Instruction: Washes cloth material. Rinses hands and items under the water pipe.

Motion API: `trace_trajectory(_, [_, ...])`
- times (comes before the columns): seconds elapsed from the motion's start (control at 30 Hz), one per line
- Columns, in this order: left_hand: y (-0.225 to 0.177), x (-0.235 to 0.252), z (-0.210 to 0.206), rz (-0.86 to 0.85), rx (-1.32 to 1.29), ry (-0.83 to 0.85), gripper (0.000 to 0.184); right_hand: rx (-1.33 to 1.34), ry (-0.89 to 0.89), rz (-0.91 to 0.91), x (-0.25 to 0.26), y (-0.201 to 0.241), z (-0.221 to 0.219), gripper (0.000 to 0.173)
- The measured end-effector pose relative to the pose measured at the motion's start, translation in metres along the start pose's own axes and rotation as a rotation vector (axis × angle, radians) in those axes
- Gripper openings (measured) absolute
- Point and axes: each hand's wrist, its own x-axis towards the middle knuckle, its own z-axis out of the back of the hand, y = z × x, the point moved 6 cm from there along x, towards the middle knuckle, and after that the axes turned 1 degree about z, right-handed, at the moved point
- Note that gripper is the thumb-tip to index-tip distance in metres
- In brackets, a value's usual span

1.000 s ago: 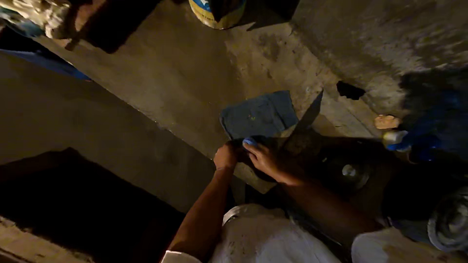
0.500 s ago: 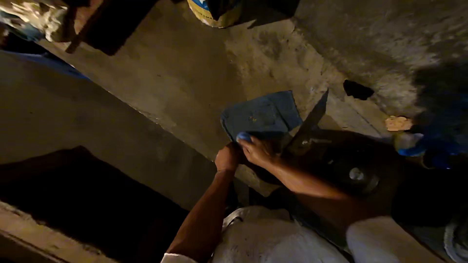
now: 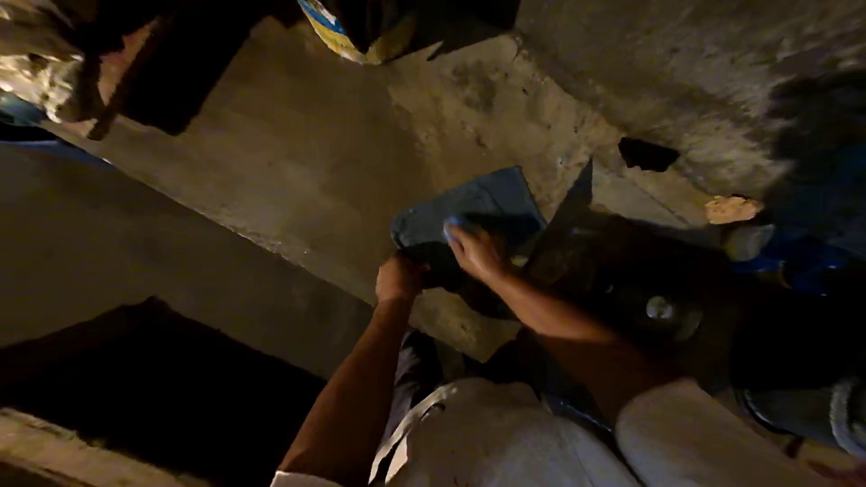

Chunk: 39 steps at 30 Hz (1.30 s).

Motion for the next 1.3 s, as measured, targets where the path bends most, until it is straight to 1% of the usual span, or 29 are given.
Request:
trace_trajectory(0.07, [0.001, 0.001, -0.001, 0.009, 0.052, 0.002, 0.047, -0.009, -0.135, -0.037, 0.057, 0.016, 0.013, 0.035])
trace_trajectory(0.1, [0.000, 0.001, 0.000, 0.012, 0.076, -0.008, 0.046, -0.010, -0.160, -0.059, 0.076, 0.021, 0.020, 0.034])
trace_trajectory(0.13, [0.000, -0.002, 0.000, 0.016, 0.092, -0.014, 0.046, -0.003, -0.160, -0.071, 0.077, 0.021, 0.023, 0.035])
trace_trajectory(0.17, [-0.002, -0.006, 0.001, 0.012, 0.090, -0.020, 0.045, 0.012, -0.159, -0.057, 0.066, 0.016, 0.024, 0.038])
trace_trajectory(0.27, [-0.004, -0.009, 0.006, 0.008, 0.074, -0.008, 0.045, 0.080, -0.135, 0.016, -0.012, -0.017, 0.008, 0.040])
trace_trajectory(0.3, [-0.006, -0.008, 0.007, -0.001, 0.069, 0.007, 0.045, 0.111, -0.148, 0.036, -0.032, -0.026, 0.005, 0.039])
trace_trajectory(0.33, [-0.009, -0.006, 0.007, -0.012, 0.065, 0.023, 0.044, 0.111, -0.145, 0.030, -0.039, -0.030, 0.006, 0.037])
trace_trajectory(0.37, [-0.009, -0.004, 0.006, -0.018, 0.067, 0.035, 0.043, 0.083, -0.101, -0.008, -0.029, -0.028, 0.011, 0.036])
trace_trajectory(0.4, [-0.009, -0.002, 0.007, -0.015, 0.069, 0.040, 0.043, 0.045, -0.078, -0.044, -0.006, -0.022, 0.016, 0.035])
trace_trajectory(0.47, [-0.007, 0.000, 0.007, 0.003, 0.086, 0.035, 0.041, -0.019, -0.146, -0.059, 0.051, -0.009, 0.027, 0.033])
trace_trajectory(0.53, [-0.005, 0.001, 0.002, 0.014, 0.097, 0.027, 0.040, -0.019, -0.140, -0.093, 0.082, -0.003, 0.038, 0.035])
trace_trajectory(0.6, [-0.006, -0.003, 0.001, 0.001, 0.072, -0.001, 0.040, 0.012, -0.149, -0.080, 0.069, -0.007, 0.043, 0.037])
trace_trajectory(0.7, [-0.001, -0.004, 0.002, 0.001, 0.006, -0.007, 0.043, 0.089, -0.121, -0.047, -0.015, -0.026, 0.011, 0.039])
trace_trajectory(0.73, [-0.001, -0.002, 0.001, 0.002, -0.015, 0.001, 0.043, 0.115, -0.168, 0.001, -0.037, -0.032, 0.002, 0.037])
trace_trajectory(0.77, [-0.002, -0.001, 0.000, 0.002, -0.034, 0.009, 0.043, 0.115, -0.218, 0.043, -0.046, -0.033, -0.001, 0.034])
trace_trajectory(0.8, [-0.003, 0.000, 0.001, 0.004, -0.045, 0.012, 0.042, 0.105, -0.185, 0.035, -0.039, -0.029, 0.002, 0.033])
trace_trajectory(0.83, [-0.003, 0.001, 0.002, 0.012, -0.051, 0.007, 0.042, 0.110, -0.077, -0.029, -0.019, -0.020, 0.006, 0.035])
trace_trajectory(0.87, [-0.001, -0.001, 0.003, 0.023, -0.037, -0.010, 0.041, 0.120, -0.040, -0.085, 0.004, -0.007, 0.009, 0.035])
trace_trajectory(0.93, [0.001, -0.005, 0.002, 0.005, -0.021, -0.065, 0.041, 0.149, -0.064, -0.164, 0.043, 0.018, 0.016, 0.037])
trace_trajectory(0.97, [0.000, -0.006, 0.000, -0.024, -0.017, -0.108, 0.042, 0.161, -0.067, -0.149, 0.055, 0.027, 0.017, 0.038])
trace_trajectory(1.0, [-0.001, -0.008, -0.002, -0.054, -0.013, -0.148, 0.043, 0.174, -0.065, -0.089, 0.057, 0.033, 0.014, 0.040])
trace_trajectory(1.03, [0.000, -0.011, -0.004, -0.079, -0.014, -0.184, 0.045, 0.202, -0.039, 0.005, 0.048, 0.035, 0.008, 0.038])
trace_trajectory(1.07, [0.000, -0.013, -0.006, -0.101, -0.027, -0.220, 0.045, 0.246, 0.039, 0.108, 0.034, 0.035, 0.004, 0.036])
trace_trajectory(1.1, [0.002, -0.013, -0.007, -0.123, -0.053, -0.257, 0.045, 0.267, 0.110, 0.207, 0.019, 0.030, 0.002, 0.034])
trace_trajectory(1.13, [0.004, -0.012, -0.008, -0.137, -0.080, -0.287, 0.045, 0.281, 0.120, 0.262, 0.005, 0.016, 0.004, 0.031])
trace_trajectory(1.17, [0.006, -0.011, -0.010, -0.141, -0.102, -0.304, 0.047, 0.322, 0.087, 0.223, -0.003, -0.007, 0.013, 0.031])
trace_trajectory(1.2, [0.006, -0.010, -0.012, -0.133, -0.112, -0.313, 0.047, 0.382, 0.036, 0.093, -0.006, -0.041, 0.031, 0.033])
trace_trajectory(1.27, [0.007, -0.012, -0.015, -0.092, -0.092, -0.332, 0.048, 0.484, -0.075, -0.228, -0.009, -0.126, 0.065, 0.037])
trace_trajectory(1.3, [0.008, -0.015, -0.015, -0.079, -0.064, -0.359, 0.049, 0.406, -0.145, -0.329, -0.018, -0.171, 0.079, 0.035])
